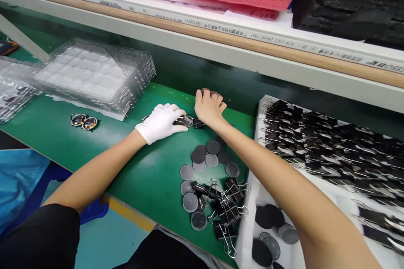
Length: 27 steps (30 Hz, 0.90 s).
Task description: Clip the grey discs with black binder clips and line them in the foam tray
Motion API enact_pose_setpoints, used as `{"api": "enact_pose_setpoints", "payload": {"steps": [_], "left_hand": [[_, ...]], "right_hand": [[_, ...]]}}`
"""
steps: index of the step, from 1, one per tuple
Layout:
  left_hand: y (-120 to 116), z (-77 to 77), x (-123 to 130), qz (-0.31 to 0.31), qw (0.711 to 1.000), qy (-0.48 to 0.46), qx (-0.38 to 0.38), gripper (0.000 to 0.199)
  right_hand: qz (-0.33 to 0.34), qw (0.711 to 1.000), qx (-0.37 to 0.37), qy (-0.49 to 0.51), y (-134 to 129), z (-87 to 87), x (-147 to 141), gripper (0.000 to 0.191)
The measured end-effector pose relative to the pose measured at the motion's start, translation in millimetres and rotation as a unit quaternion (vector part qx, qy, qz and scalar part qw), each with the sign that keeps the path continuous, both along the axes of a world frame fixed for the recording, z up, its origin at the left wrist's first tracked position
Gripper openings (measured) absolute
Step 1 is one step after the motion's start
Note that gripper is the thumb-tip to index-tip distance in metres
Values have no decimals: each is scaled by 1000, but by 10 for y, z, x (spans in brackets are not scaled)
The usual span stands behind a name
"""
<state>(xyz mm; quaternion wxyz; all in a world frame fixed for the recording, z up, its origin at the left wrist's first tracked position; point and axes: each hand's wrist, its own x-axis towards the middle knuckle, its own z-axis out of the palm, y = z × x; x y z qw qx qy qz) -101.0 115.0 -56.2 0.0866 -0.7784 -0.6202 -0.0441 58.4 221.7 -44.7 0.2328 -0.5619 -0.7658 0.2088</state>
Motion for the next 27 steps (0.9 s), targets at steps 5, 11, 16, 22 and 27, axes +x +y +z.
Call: {"api": "enact_pose_setpoints", "payload": {"steps": [5,11,16,22,27], "left_hand": [[-3,-8,-20,-11,1000,4,0,51],[12,-7,-44,-21,1000,-7,-21,51],[20,-44,72,-18,1000,-19,-13,54],[5,-41,171,-11,1000,-20,-11,53],[6,-73,162,-4,1000,-29,-12,52]], "right_hand": [[-4,999,-5,-53,-13,-138,-59,67],[-13,998,-8,-57,32,-272,40,69],[-6,999,33,-8,58,-374,59,73],[-5,998,56,-2,59,-414,83,72],[-2,999,32,13,49,-378,31,64]]}}
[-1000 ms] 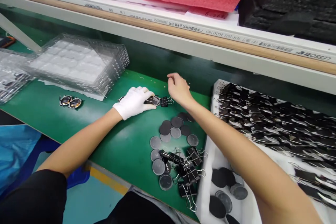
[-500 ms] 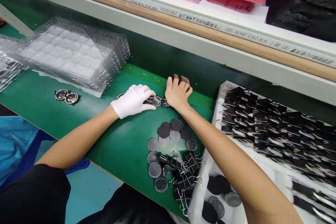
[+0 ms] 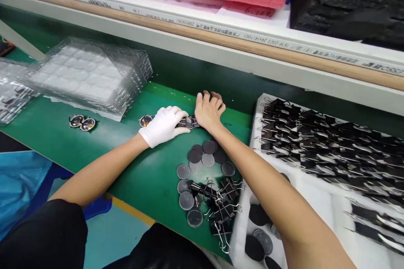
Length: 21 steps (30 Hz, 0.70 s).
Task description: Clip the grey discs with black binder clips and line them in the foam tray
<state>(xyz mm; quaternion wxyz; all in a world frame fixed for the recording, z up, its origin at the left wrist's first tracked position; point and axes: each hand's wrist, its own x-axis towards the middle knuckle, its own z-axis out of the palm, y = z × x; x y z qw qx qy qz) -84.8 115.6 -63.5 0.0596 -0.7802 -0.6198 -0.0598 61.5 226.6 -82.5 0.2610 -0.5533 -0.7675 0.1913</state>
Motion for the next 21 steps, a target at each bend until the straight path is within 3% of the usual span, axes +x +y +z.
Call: {"api": "enact_pose_setpoints", "payload": {"steps": [3,5,7,9,11,12,14,16,18,21], "left_hand": [[-6,-23,-28,6,999,-42,12,56],[-21,8,-49,20,991,-133,13,57],[-45,84,-55,60,961,-272,-1,50],[-80,184,-35,100,910,-401,-43,50],[-129,276,13,120,864,-478,-99,59],[-161,312,45,122,853,-493,-118,64],[-235,360,113,127,863,-475,-114,67],[-315,388,177,114,907,-399,-71,67],[-386,410,229,72,951,-298,-28,65],[-450,442,278,4,982,-189,-10,54]], "right_hand": [[2,997,-48,59,48,92,-5,61],[9,992,-68,108,69,207,85,59],[86,986,-45,137,27,344,262,52],[221,965,-9,139,-96,467,472,41],[322,939,-6,123,-267,552,649,36],[336,934,-21,120,-353,577,714,31],[323,935,-53,134,-504,595,804,22],[306,936,-74,157,-621,584,868,20],[306,932,-90,172,-720,567,934,22],[300,937,-90,156,-854,560,1046,22]]}}
